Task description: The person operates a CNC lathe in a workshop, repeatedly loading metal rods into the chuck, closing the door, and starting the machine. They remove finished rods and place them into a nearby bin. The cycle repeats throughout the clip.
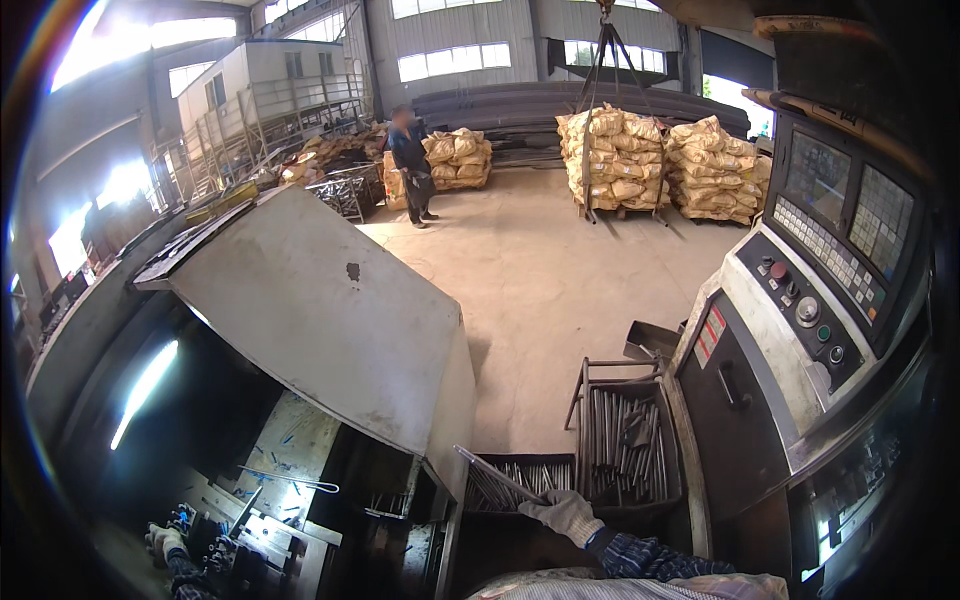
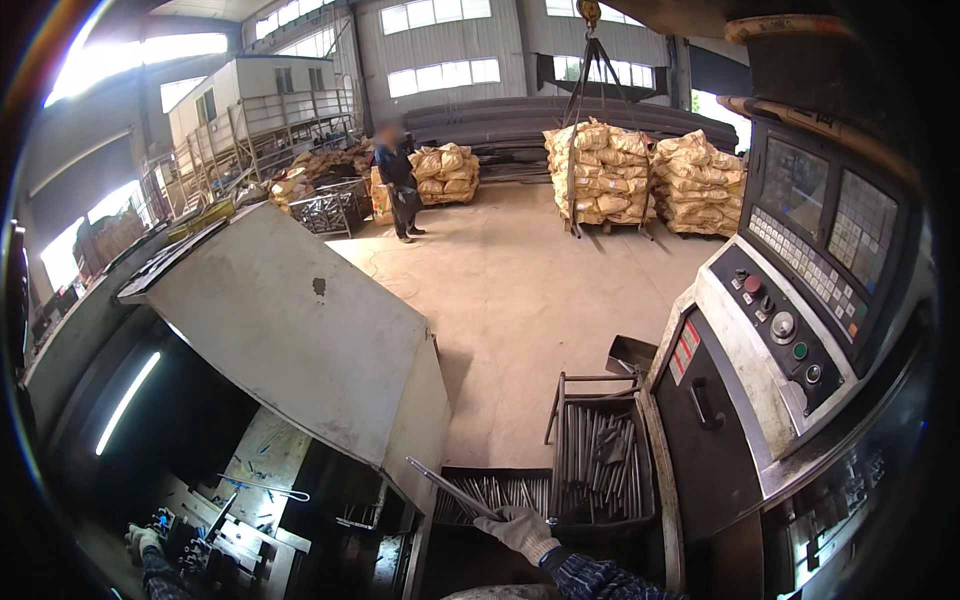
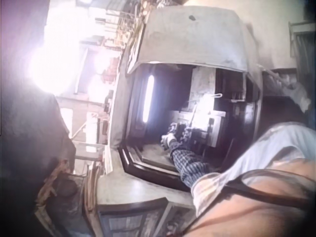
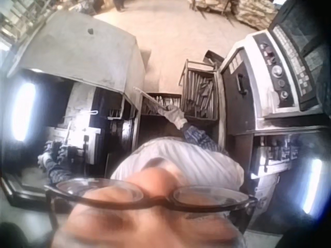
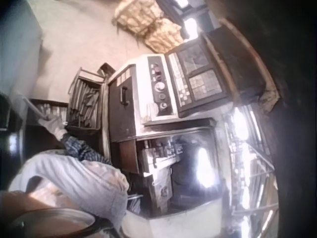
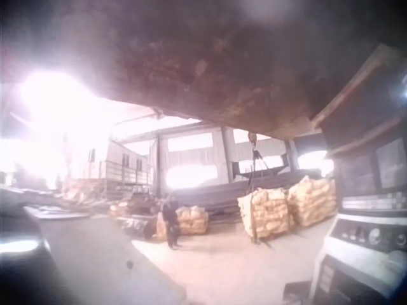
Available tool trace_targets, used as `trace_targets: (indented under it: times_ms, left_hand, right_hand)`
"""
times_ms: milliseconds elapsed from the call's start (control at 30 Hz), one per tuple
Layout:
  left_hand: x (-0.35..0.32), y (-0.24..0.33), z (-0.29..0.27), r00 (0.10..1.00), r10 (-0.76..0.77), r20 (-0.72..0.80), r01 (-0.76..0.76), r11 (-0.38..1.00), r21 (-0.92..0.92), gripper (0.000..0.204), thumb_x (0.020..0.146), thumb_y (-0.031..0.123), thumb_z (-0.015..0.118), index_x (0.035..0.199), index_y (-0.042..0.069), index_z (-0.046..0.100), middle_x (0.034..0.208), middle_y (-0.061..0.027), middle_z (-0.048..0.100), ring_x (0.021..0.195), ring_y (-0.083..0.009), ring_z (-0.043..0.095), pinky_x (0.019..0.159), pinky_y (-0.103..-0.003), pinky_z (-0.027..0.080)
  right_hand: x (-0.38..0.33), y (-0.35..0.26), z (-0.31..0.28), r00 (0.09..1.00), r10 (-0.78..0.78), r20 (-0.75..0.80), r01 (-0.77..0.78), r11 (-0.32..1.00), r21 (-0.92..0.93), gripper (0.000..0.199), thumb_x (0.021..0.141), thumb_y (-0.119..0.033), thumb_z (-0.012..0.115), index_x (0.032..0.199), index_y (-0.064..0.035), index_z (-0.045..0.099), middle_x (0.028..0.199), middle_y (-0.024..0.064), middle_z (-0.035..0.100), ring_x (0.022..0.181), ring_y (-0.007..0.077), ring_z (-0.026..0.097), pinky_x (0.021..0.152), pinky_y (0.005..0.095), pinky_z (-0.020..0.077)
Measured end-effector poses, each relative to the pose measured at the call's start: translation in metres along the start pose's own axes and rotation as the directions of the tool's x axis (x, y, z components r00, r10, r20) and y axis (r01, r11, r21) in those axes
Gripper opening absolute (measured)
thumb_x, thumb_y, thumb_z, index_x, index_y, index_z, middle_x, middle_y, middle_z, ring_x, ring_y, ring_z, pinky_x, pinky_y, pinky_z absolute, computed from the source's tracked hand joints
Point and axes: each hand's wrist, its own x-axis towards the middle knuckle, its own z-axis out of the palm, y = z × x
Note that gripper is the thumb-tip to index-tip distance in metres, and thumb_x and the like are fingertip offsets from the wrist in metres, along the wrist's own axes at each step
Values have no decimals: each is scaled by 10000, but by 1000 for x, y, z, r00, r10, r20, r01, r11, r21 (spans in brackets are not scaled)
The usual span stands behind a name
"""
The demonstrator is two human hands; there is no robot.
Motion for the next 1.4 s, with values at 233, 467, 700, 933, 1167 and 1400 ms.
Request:
trace_targets:
  times_ms: [233,467,700,933,1167,1400]
  left_hand:
    - [-11,33,5,958,-282,52,286,952,-107,205,865,364,684,868,161,703,766,-17,671,703,-294,648,649,-513,508]
    - [-43,56,18,981,27,-194,-47,994,-99,97,686,98,764,763,87,706,652,-88,626,477,-261,547,339,-382,386]
    - [-11,54,25,970,209,-125,-222,969,-103,263,765,212,820,1014,146,769,944,-62,739,842,-339,716,691,-488,570]
    - [-5,59,-2,975,-94,202,179,-210,-961,454,969,452,512,1263,158,694,1374,-129,637,1277,-369,594,1030,-568,460]
    - [-41,56,-15,996,-60,-61,-75,-262,-962,487,977,492,495,1307,197,697,1407,-60,640,1312,-302,592,1070,-538,459]
    - [-32,56,-43,969,-151,-194,-220,-176,-960,469,987,479,488,1290,197,710,1400,-47,647,1295,-262,611,1057,-499,487]
  right_hand:
    - [-39,-75,-36,923,140,359,-200,970,136,375,1028,-18,322,1333,187,397,1543,396,272,1515,453,207,1277,405,220]
    - [-2,0,-6,961,48,274,-141,932,333,343,987,-57,402,1246,158,469,1413,363,355,1394,417,273,1201,396,257]
    - [5,19,14,1000,-15,3,13,931,364,546,846,-485,809,1024,26,741,862,97,757,828,138,707,809,240,553]
    - [-45,-95,-28,934,158,321,-204,972,116,307,1009,28,347,1238,199,460,1474,406,389,1476,448,323,1252,433,274]
    - [-46,-114,-31,913,288,289,-207,937,-280,339,1059,-83,431,1242,186,527,1402,341,524,1408,342,465,1179,300,380]
    - [-4,-6,3,995,95,-21,-96,994,-53,561,855,-526,766,1069,-7,745,955,132,762,895,209,709,871,309,551]
